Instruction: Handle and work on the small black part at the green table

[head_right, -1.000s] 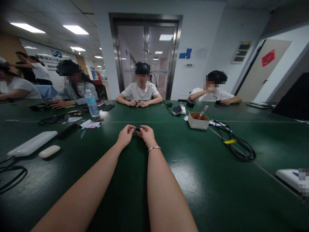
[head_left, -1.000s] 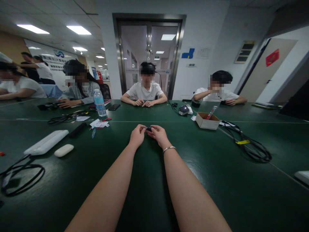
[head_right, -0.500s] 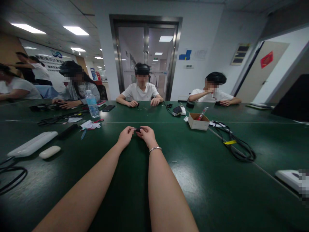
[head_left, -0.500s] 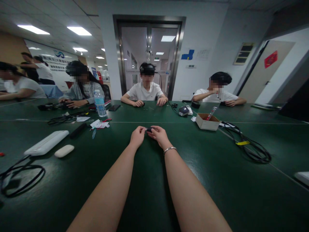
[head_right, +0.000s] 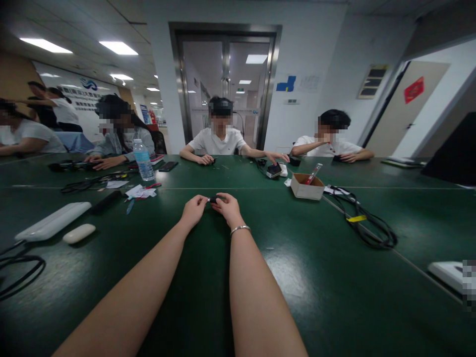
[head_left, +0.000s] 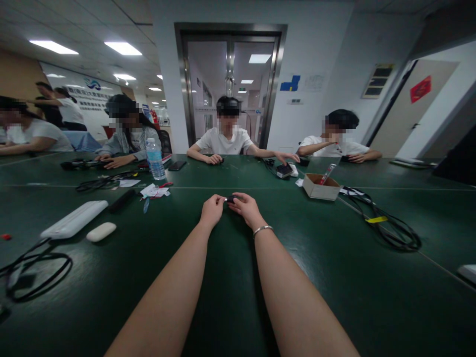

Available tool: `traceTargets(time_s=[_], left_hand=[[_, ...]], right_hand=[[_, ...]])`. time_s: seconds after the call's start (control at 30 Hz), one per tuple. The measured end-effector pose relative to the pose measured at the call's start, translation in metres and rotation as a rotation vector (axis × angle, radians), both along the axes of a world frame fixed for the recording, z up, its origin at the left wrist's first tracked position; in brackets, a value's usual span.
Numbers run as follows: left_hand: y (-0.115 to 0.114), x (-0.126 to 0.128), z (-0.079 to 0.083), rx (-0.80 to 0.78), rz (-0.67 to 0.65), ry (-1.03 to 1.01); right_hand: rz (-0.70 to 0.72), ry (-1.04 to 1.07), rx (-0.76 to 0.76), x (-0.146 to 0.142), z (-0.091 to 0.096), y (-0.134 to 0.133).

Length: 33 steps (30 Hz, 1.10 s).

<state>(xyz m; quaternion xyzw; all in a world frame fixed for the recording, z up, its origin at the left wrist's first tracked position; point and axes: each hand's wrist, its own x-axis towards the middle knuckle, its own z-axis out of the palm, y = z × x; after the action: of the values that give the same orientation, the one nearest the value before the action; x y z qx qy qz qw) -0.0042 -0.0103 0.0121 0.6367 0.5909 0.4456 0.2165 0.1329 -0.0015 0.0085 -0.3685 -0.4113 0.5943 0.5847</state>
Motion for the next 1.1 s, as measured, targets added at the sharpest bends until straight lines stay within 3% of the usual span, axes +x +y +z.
traceTargets(time_s=[1.1], left_hand=[[-0.0038,-0.0005,0.0043,-0.041,0.033,0.023]], right_hand=[[0.022,0.01,0.031,0.0005,0.0022,-0.0038]])
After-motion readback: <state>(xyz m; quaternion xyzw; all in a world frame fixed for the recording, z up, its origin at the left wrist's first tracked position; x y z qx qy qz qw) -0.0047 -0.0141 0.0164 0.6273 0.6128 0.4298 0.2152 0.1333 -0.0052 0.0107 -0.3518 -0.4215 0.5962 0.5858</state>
